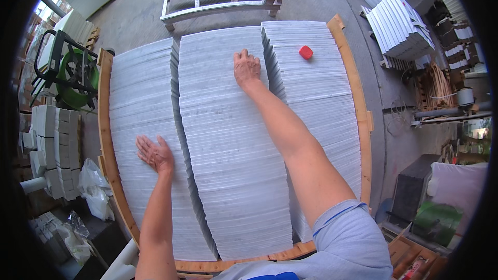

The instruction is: The person uses a green handheld strapping tool to secure a wooden frame holding stacks of white rectangular tiles. They then lift and reposition the frame, align the tile stacks, and place a single tile onto a nearby metal rack.

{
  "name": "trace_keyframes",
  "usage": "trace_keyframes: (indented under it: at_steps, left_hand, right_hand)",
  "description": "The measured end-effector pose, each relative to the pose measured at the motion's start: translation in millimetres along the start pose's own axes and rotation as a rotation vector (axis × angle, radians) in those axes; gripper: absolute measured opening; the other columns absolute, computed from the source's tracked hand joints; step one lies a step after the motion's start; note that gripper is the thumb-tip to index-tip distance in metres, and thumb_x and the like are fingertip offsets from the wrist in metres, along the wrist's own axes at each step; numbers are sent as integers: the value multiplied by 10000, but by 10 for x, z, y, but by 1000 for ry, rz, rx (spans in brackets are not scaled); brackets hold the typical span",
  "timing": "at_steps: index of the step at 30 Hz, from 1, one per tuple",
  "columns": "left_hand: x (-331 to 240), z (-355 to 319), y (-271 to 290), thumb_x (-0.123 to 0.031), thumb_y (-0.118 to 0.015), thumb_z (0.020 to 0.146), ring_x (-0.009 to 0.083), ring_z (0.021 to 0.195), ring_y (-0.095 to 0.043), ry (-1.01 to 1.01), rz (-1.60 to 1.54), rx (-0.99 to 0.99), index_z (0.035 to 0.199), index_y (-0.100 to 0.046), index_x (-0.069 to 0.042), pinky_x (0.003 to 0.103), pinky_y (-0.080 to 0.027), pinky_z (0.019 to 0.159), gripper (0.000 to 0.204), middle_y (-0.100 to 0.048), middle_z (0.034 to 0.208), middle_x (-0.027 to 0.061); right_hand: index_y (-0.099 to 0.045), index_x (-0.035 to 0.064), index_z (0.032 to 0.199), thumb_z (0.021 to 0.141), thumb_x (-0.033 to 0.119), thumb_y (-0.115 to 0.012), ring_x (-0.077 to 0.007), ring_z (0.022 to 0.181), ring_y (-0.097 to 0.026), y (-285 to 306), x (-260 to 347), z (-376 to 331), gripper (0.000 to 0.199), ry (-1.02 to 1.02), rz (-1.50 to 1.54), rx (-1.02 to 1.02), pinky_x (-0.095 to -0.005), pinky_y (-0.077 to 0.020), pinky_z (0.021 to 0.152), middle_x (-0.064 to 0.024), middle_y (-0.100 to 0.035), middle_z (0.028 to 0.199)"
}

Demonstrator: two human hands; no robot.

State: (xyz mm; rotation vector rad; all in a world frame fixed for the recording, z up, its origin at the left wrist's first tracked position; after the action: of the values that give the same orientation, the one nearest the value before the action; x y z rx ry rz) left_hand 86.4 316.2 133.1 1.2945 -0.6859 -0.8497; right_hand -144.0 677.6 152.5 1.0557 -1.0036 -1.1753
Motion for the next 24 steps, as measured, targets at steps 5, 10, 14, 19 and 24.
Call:
trace_keyframes:
  at_steps: [5, 10, 14, 19, 24]
  left_hand:
    - [7, -4, -20, -407, -407, 994, 292, 1468, -212, -4, 19, -2, 1452, -340, 48, 499, -134, 1187, 649, -282, 1559, 182]
    - [36, 2, -66, -433, -415, 995, 276, 1472, -209, 3, 70, -5, 1464, -345, 20, 490, -146, 1185, 656, -274, 1572, 145]
    - [32, 0, -59, -434, -414, 994, 274, 1471, -211, 5, 65, 0, 1463, -350, 19, 486, -149, 1184, 654, -271, 1574, 143]
    - [25, -2, -39, -431, -410, 995, 271, 1472, -209, 10, 70, 5, 1463, -351, 17, 484, -148, 1185, 650, -267, 1577, 142]
    - [31, 0, -50, -431, -407, 995, 272, 1474, -203, 9, 51, -2, 1462, -350, 20, 485, -140, 1187, 651, -267, 1576, 145]
  right_hand:
    - [-605, 72, 1051, 893, 105, -497, -292, 914, -662, 60, 11, -11, 194, 65, 43, -97, -440, -503, 798, -117, -542, 1314]
    - [-593, 61, 1093, 892, 105, -489, -302, 948, -665, -16, -16, 41, 230, 67, 49, -7, -445, -505, 821, -129, -516, 1373]
    - [-581, 58, 1114, 892, 98, -488, -297, 964, -662, -45, -24, 60, 244, 59, 55, 47, -444, -503, 833, -123, -509, 1389]
    - [-556, 67, 1190, 892, 88, -486, -296, 976, -661, -27, -29, 77, 307, 50, 71, 47, -439, -503, 841, -120, -532, 1338]
    - [-519, 70, 1240, 894, 84, -469, -313, 967, -663, -28, -106, 199, 350, -49, 153, 66, -441, -506, 842, -130, -562, 1221]
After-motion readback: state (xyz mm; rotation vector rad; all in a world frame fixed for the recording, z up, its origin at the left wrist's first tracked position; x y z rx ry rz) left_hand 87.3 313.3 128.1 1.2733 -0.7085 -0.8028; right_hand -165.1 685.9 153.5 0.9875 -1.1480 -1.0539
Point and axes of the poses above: each hand's wrist, its own z-axis towards the middle knuckle, its own y-axis out of the back of the hand, x = y × z, the point moved 10 cm from there along z, towards the middle knuckle
